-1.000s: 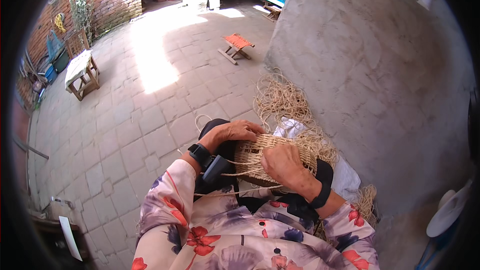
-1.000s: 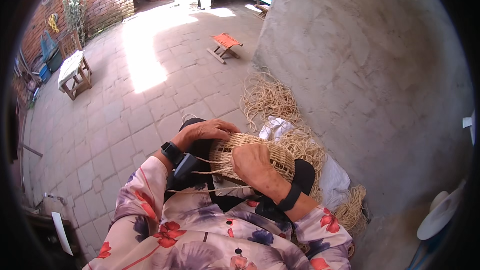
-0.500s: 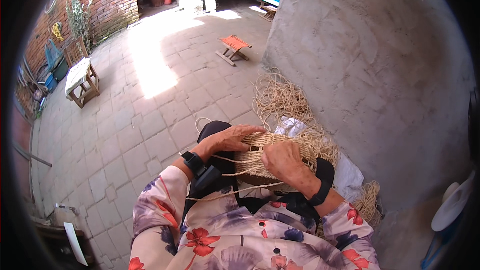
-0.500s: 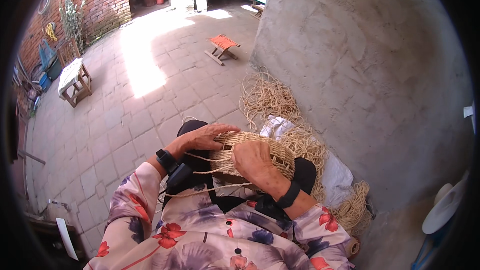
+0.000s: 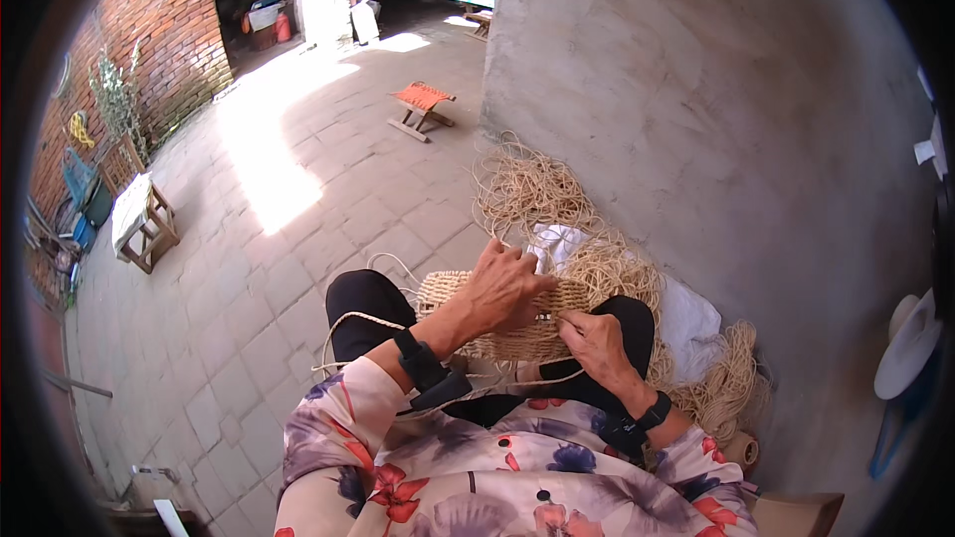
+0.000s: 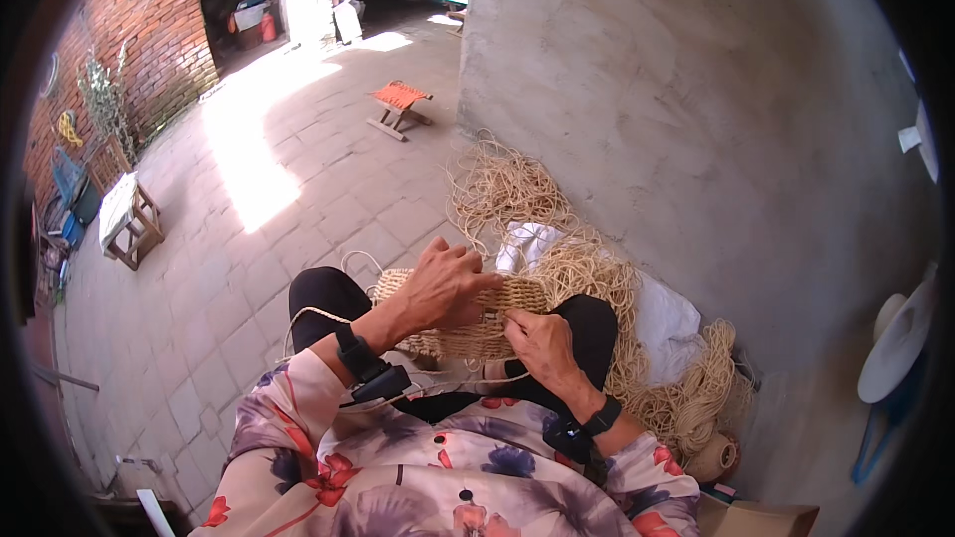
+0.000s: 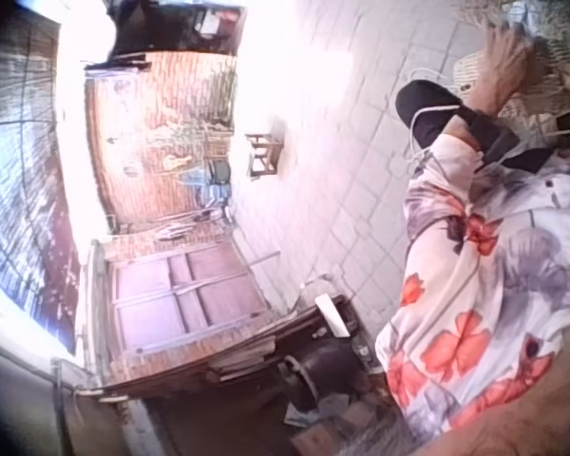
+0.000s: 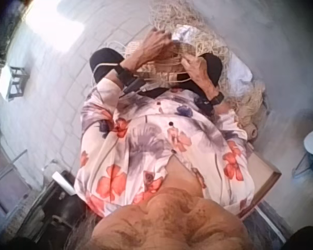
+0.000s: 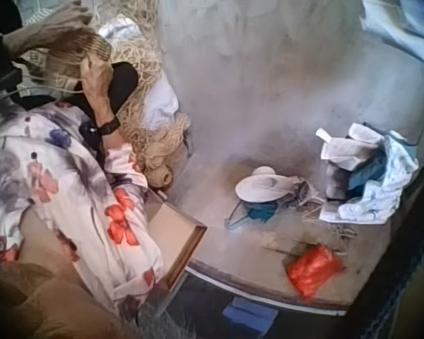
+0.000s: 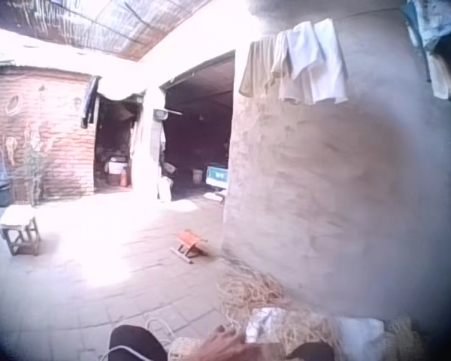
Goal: Weaving a wicker or straw basket by hand.
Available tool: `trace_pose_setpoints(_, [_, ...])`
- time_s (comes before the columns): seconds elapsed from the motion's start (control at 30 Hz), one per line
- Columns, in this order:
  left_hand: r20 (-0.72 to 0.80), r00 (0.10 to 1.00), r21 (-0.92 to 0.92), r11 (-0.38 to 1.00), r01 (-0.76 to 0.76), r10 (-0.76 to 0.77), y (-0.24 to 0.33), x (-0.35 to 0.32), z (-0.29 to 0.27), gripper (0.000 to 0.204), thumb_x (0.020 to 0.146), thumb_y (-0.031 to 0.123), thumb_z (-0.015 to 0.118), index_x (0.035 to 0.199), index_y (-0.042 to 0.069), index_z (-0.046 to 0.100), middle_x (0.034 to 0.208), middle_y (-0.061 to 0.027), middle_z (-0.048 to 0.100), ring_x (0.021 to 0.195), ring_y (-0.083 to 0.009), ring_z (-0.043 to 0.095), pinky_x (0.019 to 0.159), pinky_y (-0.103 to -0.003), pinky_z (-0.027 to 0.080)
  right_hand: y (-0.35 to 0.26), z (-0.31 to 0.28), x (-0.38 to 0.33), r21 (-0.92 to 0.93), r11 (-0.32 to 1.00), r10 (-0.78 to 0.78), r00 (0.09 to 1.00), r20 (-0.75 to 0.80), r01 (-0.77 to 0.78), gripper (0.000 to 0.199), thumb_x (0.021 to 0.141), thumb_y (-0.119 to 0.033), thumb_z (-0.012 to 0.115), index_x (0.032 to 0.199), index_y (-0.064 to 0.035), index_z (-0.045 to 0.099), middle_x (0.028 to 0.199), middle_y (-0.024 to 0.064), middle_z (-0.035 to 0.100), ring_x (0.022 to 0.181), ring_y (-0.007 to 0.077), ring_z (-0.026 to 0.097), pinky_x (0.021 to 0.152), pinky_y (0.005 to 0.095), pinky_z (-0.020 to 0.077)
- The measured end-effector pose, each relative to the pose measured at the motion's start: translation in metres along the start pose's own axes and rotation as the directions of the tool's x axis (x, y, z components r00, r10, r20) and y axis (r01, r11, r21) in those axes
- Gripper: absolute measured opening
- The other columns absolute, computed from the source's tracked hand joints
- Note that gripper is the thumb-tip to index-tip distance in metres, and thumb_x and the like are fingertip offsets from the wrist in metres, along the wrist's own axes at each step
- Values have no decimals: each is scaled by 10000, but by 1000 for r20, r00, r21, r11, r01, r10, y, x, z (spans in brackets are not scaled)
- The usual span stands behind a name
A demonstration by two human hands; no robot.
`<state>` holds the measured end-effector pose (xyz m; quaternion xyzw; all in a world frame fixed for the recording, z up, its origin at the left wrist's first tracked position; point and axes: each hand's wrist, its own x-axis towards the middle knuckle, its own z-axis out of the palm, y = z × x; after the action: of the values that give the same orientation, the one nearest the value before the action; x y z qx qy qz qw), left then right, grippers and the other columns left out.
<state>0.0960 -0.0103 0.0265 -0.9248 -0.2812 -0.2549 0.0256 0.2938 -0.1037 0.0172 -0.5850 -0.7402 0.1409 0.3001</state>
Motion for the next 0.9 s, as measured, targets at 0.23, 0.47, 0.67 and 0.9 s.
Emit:
trace_pose_setpoints(0.23, [75,997,94,996,-14,7,23,18,6,411,630,215,732,1040,244,739,843,-51,641,877,-238,619,754,-410,412,11,2,-23,-144,984,-126,982,-142,106,91,888,-139,612,853,-58,633,671,142,636,609,316,658,534,420,504])
trace_pose_setpoints(0.47, [134,989,-106,992,71,-56,21,16,-3,340,686,202,729,1026,195,735,963,-49,674,919,-256,606,825,-422,438,36,8,-16,741,385,434,816,381,-550,222,965,-199,576,1084,-55,696,582,46,587,416,82,489,399,280,410])
trace_pose_setpoints(0.67, [24,991,-155,980,-123,129,30,27,-9,197,718,213,745,910,169,736,1072,-27,637,1018,-242,541,891,-425,382,49,2,-18,806,-208,286,753,593,-555,254,1013,-265,502,1163,-99,623,571,24,548,414,83,394,356,234,306])
trace_pose_setpoints(0.9, [188,976,153,978,-144,115,57,44,-1,76,713,198,694,751,133,703,875,-55,574,904,-231,526,816,-421,352,54,13,-15,828,-222,246,792,559,-515,291,1039,-349,466,1109,-112,620,523,-9,417,421,82,332,386,240,281])
